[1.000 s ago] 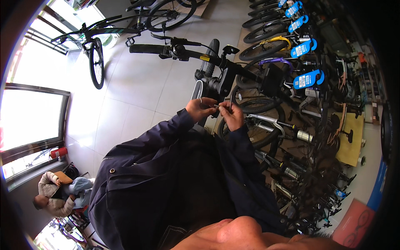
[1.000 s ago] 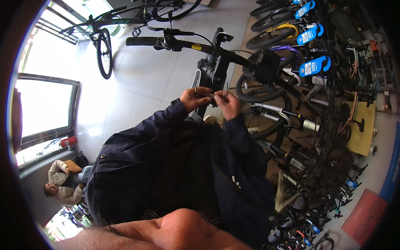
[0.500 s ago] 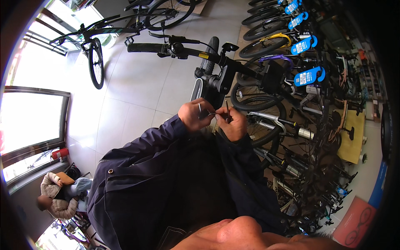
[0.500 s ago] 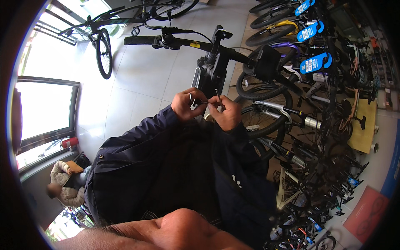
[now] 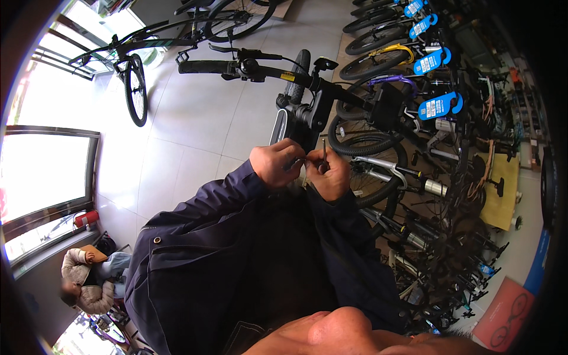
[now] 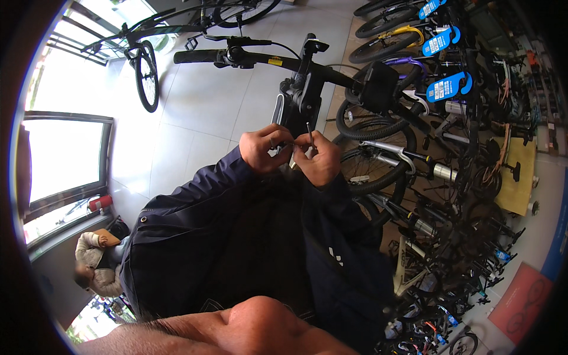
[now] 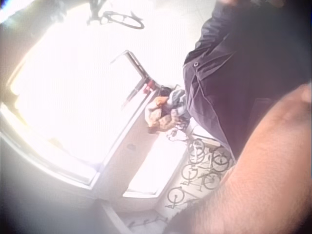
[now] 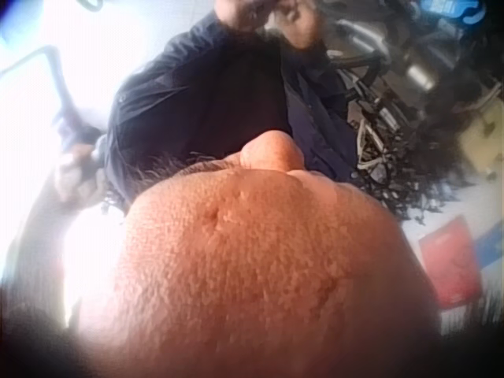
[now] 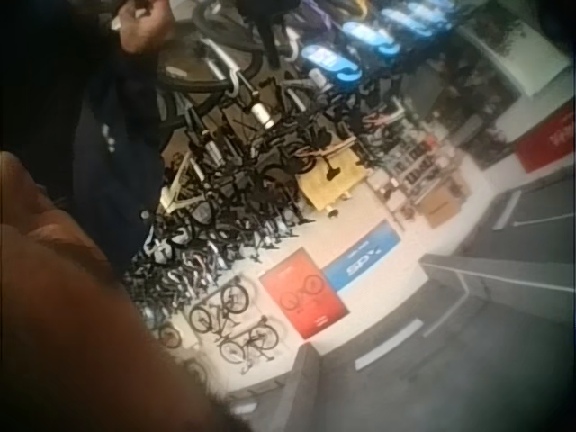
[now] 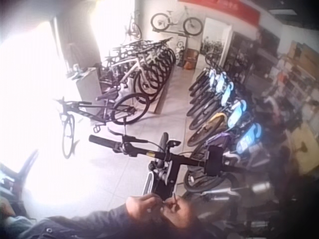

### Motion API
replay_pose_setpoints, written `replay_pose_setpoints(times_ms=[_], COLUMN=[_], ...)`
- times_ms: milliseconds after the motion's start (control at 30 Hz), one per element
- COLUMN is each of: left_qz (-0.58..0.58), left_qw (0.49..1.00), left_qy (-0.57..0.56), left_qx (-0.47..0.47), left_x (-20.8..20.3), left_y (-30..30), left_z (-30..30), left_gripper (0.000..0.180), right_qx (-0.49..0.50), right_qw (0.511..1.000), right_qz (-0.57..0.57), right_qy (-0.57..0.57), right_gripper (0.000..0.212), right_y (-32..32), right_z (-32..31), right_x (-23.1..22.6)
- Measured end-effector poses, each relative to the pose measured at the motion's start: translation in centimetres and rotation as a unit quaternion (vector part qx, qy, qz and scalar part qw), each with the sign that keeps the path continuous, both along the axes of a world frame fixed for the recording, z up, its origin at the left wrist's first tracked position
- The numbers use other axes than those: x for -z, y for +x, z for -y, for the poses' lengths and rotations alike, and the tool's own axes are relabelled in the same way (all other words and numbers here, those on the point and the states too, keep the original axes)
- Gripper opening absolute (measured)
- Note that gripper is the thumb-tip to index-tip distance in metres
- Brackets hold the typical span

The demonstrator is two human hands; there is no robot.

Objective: The person uses a small hex key to loosen and tighten bolts on a bicycle handlebar stem and attached bag mount. They repeatedly adjust the position of the handlebar and the mounted bag, checking alignment and fit throughout the process.

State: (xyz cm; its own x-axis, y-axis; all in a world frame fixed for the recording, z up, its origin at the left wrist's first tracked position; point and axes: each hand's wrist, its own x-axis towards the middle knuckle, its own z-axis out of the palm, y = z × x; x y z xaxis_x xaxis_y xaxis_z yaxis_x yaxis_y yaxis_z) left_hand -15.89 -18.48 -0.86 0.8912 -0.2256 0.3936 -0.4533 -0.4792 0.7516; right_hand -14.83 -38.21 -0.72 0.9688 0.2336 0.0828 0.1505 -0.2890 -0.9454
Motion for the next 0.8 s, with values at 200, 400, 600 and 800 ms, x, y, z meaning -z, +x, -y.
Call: replay_pose_setpoints(times_ms=[200,400,600,800], left_qz=[-0.034,-0.081,-0.098,-0.108], left_qw=[0.999,0.996,0.994,0.992], left_qy=[-0.02,-0.042,-0.037,-0.06], left_qx=[0.015,0.002,0.003,0.007], left_x=[-0.12,-0.2,-0.17,-0.09], left_y=[-0.02,-0.08,-0.12,-0.19], left_z=[-0.2,-0.48,-0.75,-0.8], left_gripper=[0.024,0.023,0.022,0.021], right_qx=[-0.002,0.013,-0.008,-0.021], right_qw=[1.0,1.0,1.0,0.997], right_qz=[0.0,-0.014,-0.022,-0.055], right_qy=[-0.02,0.009,0.008,0.05], right_gripper=[0.015,0.014,0.012,0.014], right_y=[-0.07,-0.07,0.19,0.09], right_z=[-0.12,-0.12,0.05,-0.3], right_x=[-0.28,0.02,-0.02,-0.47])
